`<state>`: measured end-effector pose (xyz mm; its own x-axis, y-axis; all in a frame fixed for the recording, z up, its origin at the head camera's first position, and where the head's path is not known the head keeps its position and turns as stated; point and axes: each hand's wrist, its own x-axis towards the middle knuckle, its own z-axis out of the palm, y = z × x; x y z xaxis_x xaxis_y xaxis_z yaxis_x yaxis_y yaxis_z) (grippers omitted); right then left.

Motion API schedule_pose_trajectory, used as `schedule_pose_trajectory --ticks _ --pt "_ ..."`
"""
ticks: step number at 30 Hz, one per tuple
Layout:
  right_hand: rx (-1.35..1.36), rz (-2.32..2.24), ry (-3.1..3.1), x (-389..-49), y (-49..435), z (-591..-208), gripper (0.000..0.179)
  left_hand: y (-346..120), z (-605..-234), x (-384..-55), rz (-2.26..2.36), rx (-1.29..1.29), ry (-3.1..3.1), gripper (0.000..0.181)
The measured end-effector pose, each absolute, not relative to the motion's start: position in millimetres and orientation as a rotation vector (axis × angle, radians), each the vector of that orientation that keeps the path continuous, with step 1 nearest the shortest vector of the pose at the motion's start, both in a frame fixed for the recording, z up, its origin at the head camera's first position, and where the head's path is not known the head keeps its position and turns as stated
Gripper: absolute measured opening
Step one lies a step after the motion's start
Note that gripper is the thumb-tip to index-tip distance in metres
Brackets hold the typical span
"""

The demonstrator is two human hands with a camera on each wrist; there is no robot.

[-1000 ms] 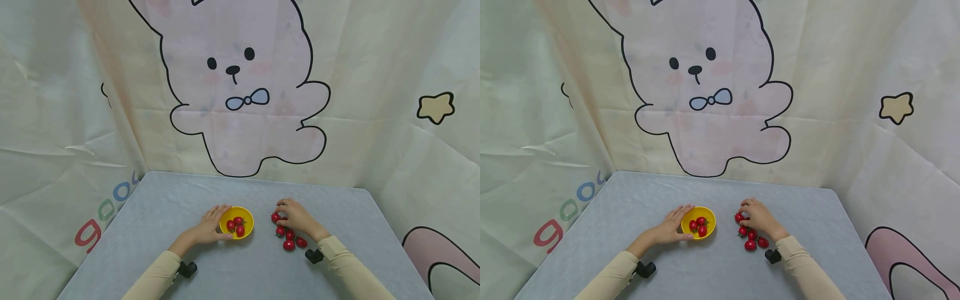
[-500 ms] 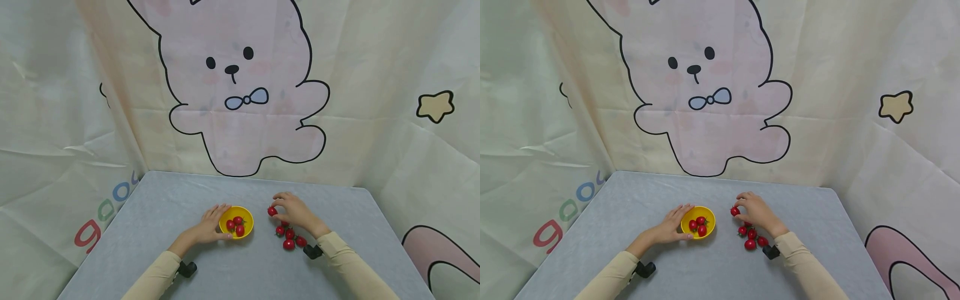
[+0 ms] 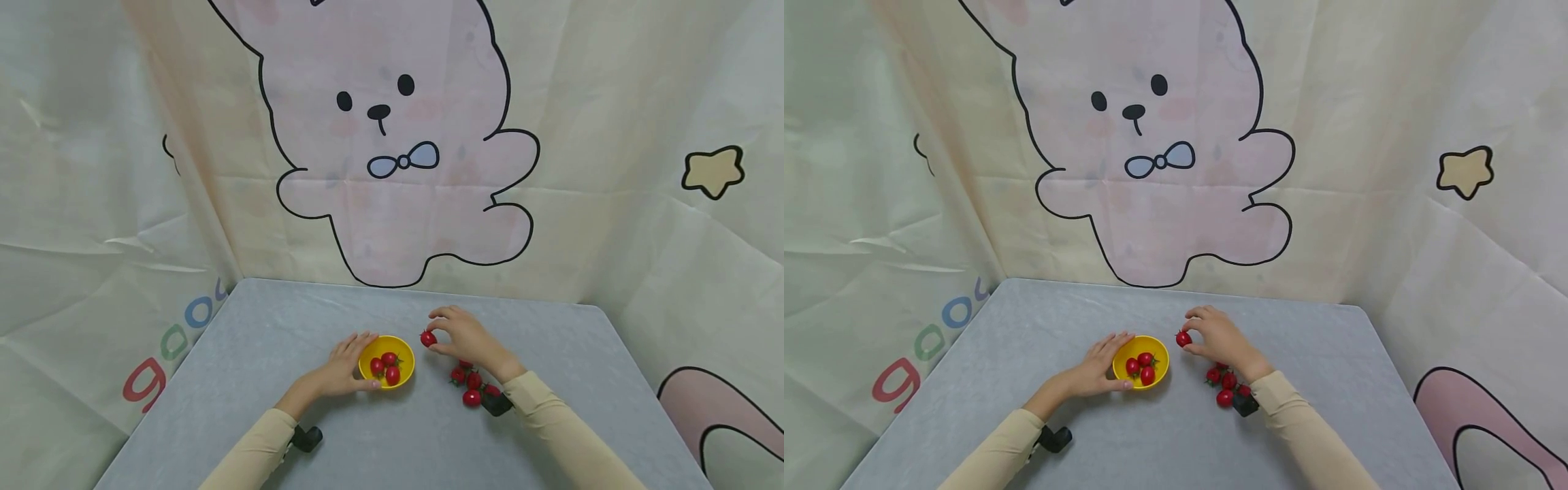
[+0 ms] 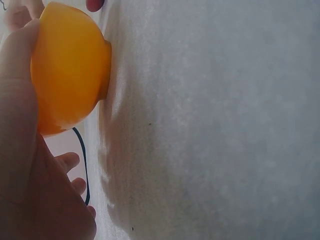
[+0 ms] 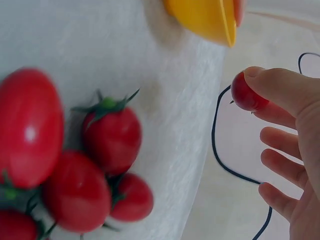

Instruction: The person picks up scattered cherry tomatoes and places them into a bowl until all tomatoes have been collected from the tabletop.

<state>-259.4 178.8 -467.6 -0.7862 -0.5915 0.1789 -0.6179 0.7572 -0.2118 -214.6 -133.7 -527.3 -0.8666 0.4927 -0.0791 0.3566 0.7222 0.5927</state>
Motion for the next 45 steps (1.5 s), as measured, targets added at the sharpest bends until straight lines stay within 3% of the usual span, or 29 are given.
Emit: schedule_pose_trajectory --ticks 25,45 --pt "1.244 0.294 -2.722 -252 125 -462 0.032 -134 -530 -215 0.835 0.676 2.705 0.099" --pt "1.259 0.278 -2.768 -245 107 -480 0.038 -135 -529 -215 0.848 0.707 2.703 0.100"
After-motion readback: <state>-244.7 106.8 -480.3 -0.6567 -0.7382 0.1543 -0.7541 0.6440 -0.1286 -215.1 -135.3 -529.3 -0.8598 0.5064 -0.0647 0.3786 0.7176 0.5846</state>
